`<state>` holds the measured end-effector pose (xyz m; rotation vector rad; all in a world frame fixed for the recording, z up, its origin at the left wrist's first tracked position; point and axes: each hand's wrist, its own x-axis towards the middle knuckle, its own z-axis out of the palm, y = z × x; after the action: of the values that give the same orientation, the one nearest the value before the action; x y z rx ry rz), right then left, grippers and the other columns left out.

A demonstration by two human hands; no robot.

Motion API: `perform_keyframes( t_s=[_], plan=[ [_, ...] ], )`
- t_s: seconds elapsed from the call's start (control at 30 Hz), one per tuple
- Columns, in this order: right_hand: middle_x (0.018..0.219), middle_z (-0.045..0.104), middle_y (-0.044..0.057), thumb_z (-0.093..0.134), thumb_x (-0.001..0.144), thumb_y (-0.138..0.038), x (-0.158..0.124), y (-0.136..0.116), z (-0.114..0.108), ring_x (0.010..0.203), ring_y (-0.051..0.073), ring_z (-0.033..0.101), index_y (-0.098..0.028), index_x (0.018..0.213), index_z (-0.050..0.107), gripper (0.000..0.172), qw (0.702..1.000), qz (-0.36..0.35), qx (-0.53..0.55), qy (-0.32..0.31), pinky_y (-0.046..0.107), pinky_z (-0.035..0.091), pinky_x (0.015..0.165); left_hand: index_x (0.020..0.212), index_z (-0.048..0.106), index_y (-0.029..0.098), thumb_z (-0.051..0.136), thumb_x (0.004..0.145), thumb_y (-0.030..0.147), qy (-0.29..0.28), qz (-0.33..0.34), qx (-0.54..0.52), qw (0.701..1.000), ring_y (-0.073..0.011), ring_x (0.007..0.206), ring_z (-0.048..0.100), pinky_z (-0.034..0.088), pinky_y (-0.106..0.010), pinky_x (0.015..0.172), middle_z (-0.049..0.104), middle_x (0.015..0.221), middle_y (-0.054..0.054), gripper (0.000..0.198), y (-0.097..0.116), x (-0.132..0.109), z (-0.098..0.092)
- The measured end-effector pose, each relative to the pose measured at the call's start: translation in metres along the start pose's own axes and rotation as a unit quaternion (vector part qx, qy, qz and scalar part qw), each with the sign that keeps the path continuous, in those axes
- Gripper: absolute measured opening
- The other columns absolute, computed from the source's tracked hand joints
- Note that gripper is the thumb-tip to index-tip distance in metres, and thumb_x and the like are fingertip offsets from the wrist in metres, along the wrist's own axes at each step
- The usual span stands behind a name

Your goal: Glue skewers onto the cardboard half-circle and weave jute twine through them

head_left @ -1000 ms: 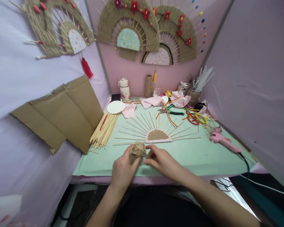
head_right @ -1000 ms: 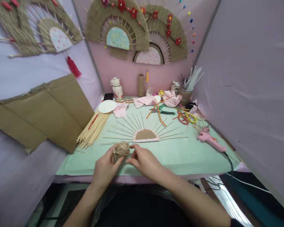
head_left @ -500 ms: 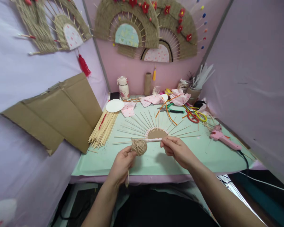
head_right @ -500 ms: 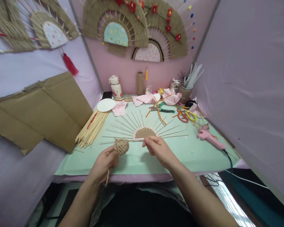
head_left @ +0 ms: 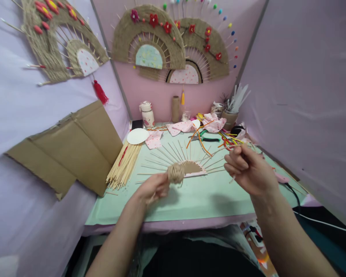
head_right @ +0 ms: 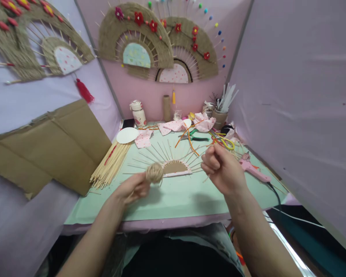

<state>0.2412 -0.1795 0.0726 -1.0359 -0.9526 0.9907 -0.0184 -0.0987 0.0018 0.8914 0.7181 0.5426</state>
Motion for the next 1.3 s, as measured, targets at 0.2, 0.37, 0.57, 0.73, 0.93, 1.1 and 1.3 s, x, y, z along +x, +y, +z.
perform_keyframes(
  t_s=[0.2,0.37,0.57,0.73,0.93,1.1,1.3],
  plan=[
    [0.049,0.019,-0.007,0.053,0.085,-0.053,0.050,-0.024,0.020,0.044,0.010,0.015,-0.024,0.067,0.043,0.036,0.994,-0.099,0.042,0.005,0.025,0.020,0.042,0.067,0.042,0.016,0.057,0.084,0.055,0.064,0.099,-0.130,0.985,-0.0019,0.033,0.011,0.010,-0.015,0.036,0.013,0.042,0.014,0.045,0.107,0.077,0.023],
    [0.048,0.024,-0.008,0.057,0.083,-0.050,0.063,-0.019,0.031,0.044,0.010,0.021,-0.024,0.073,0.049,0.029,0.994,-0.079,0.078,-0.020,0.023,0.022,0.043,0.099,0.054,0.012,0.061,0.082,0.055,0.105,0.167,-0.101,0.975,-0.0023,0.032,0.014,0.011,-0.014,0.036,0.020,0.041,0.015,0.046,0.083,0.073,0.032],
    [0.050,0.031,-0.008,0.065,0.075,-0.049,0.065,0.023,0.034,0.045,0.008,0.023,-0.022,0.082,0.055,0.030,0.994,0.031,0.070,-0.083,0.022,0.019,0.042,0.091,0.055,0.012,0.060,0.078,0.062,0.084,0.180,-0.089,0.976,-0.0032,0.034,0.015,0.011,-0.017,0.037,0.022,0.040,0.013,0.052,0.035,0.070,0.053],
    [0.050,0.031,-0.009,0.063,0.074,-0.049,0.059,0.054,0.040,0.044,0.006,0.020,-0.019,0.082,0.059,0.031,0.983,0.092,-0.068,-0.143,0.020,0.014,0.042,0.089,0.055,0.014,0.055,0.081,0.064,0.117,0.246,-0.087,0.958,-0.0044,0.035,0.016,0.014,-0.018,0.038,0.025,0.040,0.012,0.051,0.024,0.085,0.062],
    [0.055,0.041,-0.005,0.063,0.073,-0.052,0.044,0.079,0.059,0.050,0.007,0.033,-0.017,0.067,0.054,0.036,0.958,0.080,-0.195,-0.194,0.022,0.022,0.045,0.086,0.055,0.015,0.063,0.079,0.057,0.234,0.342,-0.018,0.910,-0.0047,0.040,0.026,0.022,-0.017,0.043,0.031,0.045,0.011,0.043,0.010,0.095,0.051],
    [0.054,0.044,-0.006,0.065,0.071,-0.049,0.045,0.090,0.065,0.046,0.006,0.031,-0.019,0.067,0.051,0.034,0.975,0.098,-0.113,-0.163,0.022,0.021,0.044,0.094,0.055,0.015,0.058,0.080,0.061,0.186,0.276,-0.110,0.937,-0.0062,0.043,0.040,0.031,-0.018,0.045,0.046,0.054,0.007,0.048,0.012,0.092,0.048],
    [0.048,0.036,-0.009,0.068,0.069,-0.051,0.051,0.098,0.055,0.042,0.006,0.027,-0.019,0.070,0.053,0.036,0.988,0.101,-0.076,-0.087,0.020,0.019,0.042,0.084,0.064,0.011,0.078,0.067,0.044,0.130,0.219,-0.171,0.952,-0.0088,0.067,0.058,0.044,-0.019,0.062,0.064,0.075,-0.003,0.040,0.008,0.094,0.046]
  ],
)
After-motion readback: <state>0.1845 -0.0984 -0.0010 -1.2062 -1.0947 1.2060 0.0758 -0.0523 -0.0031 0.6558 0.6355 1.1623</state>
